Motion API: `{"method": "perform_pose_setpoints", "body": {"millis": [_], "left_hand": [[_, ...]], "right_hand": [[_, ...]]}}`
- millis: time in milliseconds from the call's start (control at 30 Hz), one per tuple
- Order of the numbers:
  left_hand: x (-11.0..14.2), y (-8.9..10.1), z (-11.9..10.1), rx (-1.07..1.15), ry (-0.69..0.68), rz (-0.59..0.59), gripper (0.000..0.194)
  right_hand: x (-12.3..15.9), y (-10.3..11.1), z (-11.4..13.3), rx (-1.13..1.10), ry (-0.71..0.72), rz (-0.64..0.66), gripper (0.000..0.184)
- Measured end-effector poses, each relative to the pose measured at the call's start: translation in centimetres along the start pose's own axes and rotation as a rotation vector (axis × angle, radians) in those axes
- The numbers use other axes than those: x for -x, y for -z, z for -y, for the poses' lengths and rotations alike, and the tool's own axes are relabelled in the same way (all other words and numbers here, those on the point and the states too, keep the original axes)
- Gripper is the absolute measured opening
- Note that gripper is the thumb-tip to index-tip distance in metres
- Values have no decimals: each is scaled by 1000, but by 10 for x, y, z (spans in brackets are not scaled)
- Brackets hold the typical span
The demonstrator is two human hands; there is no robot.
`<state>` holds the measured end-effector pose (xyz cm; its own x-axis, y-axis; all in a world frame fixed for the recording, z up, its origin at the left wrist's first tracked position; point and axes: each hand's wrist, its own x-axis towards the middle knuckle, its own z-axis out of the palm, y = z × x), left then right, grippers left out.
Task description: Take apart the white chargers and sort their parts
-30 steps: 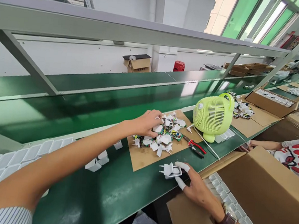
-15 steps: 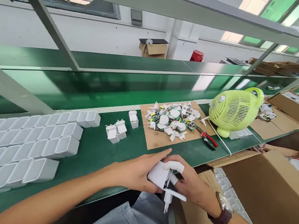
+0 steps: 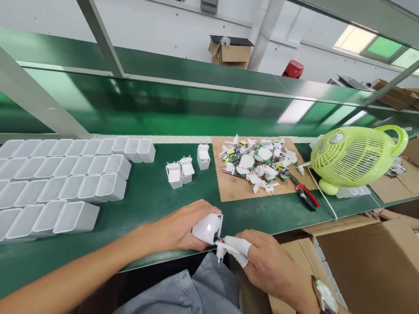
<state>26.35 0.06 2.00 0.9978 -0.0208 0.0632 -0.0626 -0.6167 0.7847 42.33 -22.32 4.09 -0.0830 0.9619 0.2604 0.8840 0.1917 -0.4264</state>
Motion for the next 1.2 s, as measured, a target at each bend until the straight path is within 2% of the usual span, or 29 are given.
{"method": "perform_pose_setpoints", "body": {"millis": [100,200,267,367,433,500,600,700,833,900,967,1067,1200], "left_hand": [[-1,-1,0,28,28,19,59],[-2,-1,4,21,58,48,62],[-1,0,13,2,55,40,59],[5,1,28,-37,98,-50,56],[10,0,36,-46,149,-107,55],[13,-3,41,-38,156,-131,55],[14,-7,44,-33,110,-152,56],[15,-8,45,-30,87,-162,56],[18,-7,41,12,36,-165,54],[19,-8,39,49,0,-175,54],[18,-9,38,77,-13,-176,55],[18,-10,35,73,-15,-161,58],[21,-6,26,29,-69,-154,61]], "right_hand": [[0,3,4,-14,-3,-22,56],[3,4,4,-36,-17,31,52],[10,8,-6,-23,-103,73,46],[30,27,-47,112,-414,7,48],[47,45,-87,279,-601,-85,52],[59,62,-127,446,-798,-72,51],[64,78,-174,499,-921,-36,47],[64,87,-190,489,-989,20,34],[85,102,-168,504,-1061,80,13],[102,108,-148,472,-1074,114,20],[115,110,-125,339,-1068,119,27],[110,98,-83,138,-869,148,40],[69,71,-29,-21,-515,288,77]]}}
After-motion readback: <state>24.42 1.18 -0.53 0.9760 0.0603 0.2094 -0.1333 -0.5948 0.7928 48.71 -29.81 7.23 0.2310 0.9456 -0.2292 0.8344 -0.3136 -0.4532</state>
